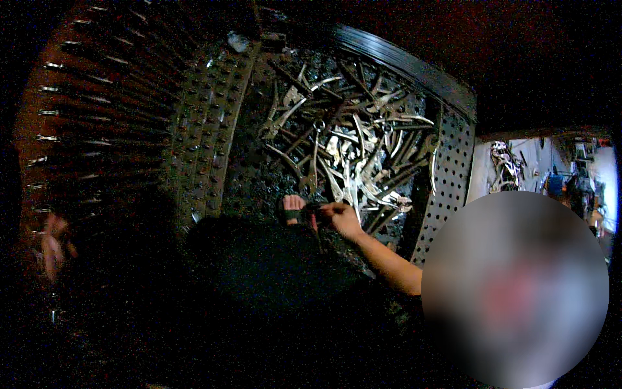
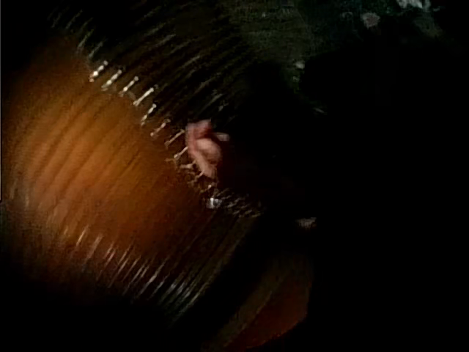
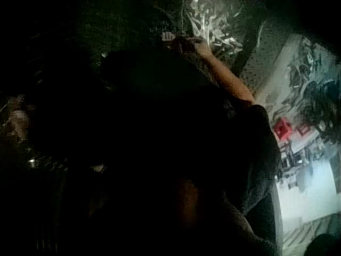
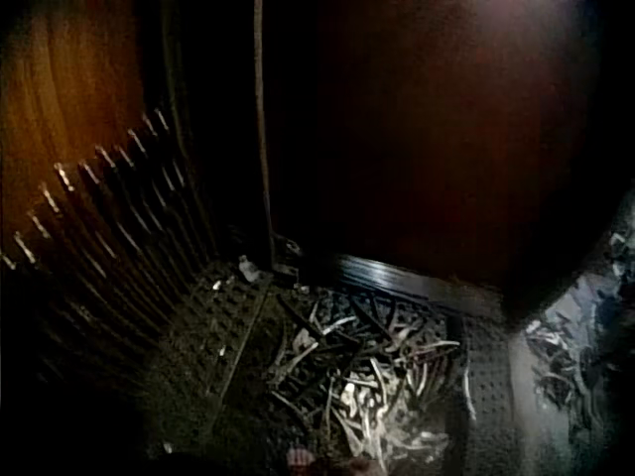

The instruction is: The person organizes locking pliers by picking them up from a pile on the floor and hanging them on a wall-mounted rack. They adjust the pliers and place them in available slots, repeating the process for multiple tools.

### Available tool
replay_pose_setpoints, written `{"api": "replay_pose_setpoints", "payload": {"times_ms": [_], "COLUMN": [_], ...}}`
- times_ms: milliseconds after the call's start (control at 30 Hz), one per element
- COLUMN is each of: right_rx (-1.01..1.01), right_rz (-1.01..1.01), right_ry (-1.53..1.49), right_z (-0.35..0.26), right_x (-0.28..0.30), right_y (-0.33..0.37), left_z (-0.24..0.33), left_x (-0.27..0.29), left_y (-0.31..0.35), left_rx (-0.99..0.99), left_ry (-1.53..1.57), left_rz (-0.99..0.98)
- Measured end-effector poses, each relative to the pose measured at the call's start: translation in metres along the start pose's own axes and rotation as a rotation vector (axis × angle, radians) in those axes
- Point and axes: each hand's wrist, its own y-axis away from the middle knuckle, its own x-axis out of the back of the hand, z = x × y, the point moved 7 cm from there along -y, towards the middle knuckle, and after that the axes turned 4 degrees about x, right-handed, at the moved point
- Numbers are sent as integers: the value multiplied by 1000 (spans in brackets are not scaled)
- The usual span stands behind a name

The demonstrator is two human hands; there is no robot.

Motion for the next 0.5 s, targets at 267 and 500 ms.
{"api": "replay_pose_setpoints", "payload": {"times_ms": [267, 500], "right_rx": [19, 3], "right_rz": [398, 763], "right_ry": [186, 407], "right_z": [97, 127], "right_x": [178, 274], "right_y": [-19, 22], "left_z": [-217, -173], "left_x": [-35, -38], "left_y": [183, 233], "left_rx": [415, 729], "left_ry": [28, 110], "left_rz": [-600, -453]}}
